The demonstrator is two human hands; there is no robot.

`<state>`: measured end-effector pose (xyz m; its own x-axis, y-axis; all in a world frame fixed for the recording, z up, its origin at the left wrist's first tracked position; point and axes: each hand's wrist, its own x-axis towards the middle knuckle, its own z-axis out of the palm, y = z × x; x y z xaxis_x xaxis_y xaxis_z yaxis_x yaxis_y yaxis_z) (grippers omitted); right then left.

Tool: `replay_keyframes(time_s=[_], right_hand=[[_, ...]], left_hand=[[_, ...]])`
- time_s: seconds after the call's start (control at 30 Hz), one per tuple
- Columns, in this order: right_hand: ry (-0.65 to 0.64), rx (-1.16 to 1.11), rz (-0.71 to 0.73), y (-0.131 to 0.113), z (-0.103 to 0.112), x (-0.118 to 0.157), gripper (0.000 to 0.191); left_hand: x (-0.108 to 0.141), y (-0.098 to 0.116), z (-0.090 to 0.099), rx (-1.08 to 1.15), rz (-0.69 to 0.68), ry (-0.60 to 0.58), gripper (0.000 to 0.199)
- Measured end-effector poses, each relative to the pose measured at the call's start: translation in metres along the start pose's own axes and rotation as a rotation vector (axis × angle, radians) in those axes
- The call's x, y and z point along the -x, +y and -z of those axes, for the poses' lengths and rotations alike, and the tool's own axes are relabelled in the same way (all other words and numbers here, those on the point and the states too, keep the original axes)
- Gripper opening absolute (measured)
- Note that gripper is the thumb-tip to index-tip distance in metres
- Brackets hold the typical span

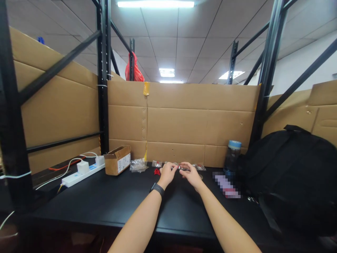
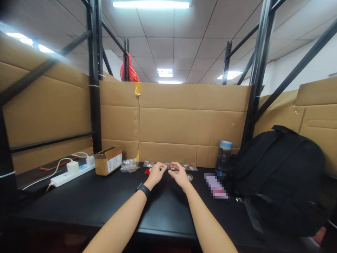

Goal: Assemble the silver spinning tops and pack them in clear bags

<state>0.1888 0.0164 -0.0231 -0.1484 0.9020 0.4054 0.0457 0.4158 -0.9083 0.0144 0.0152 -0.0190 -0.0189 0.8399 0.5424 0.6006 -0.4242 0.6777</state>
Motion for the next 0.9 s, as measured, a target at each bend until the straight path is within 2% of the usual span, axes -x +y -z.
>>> replay_keyframes(time_s=[0.07,0.23,0.63,0.9], right_hand=[[0.003,-0.014,-0.015,-0.004,-0.002,0.006,0.052],[0.003,-0.033,-0.048,-0.012,-0.004,0.009,0.053],[-0.006,-0.05,0.011,-0.007,-0.002,0.006,0.053],[-0.073,-0.108,-0.026,-0.01,0.0,0.006,0.058]], left_hand=[[0.007,0.004,0.003,-0.076,-0.004,-0.043,0.025],[0.012,0.015,0.005,-0.149,-0.017,-0.048,0.018],[0.011,0.013,0.008,-0.139,-0.031,-0.069,0.011],[0.01,0.011,0.013,-0.214,-0.072,-0.041,0.007]])
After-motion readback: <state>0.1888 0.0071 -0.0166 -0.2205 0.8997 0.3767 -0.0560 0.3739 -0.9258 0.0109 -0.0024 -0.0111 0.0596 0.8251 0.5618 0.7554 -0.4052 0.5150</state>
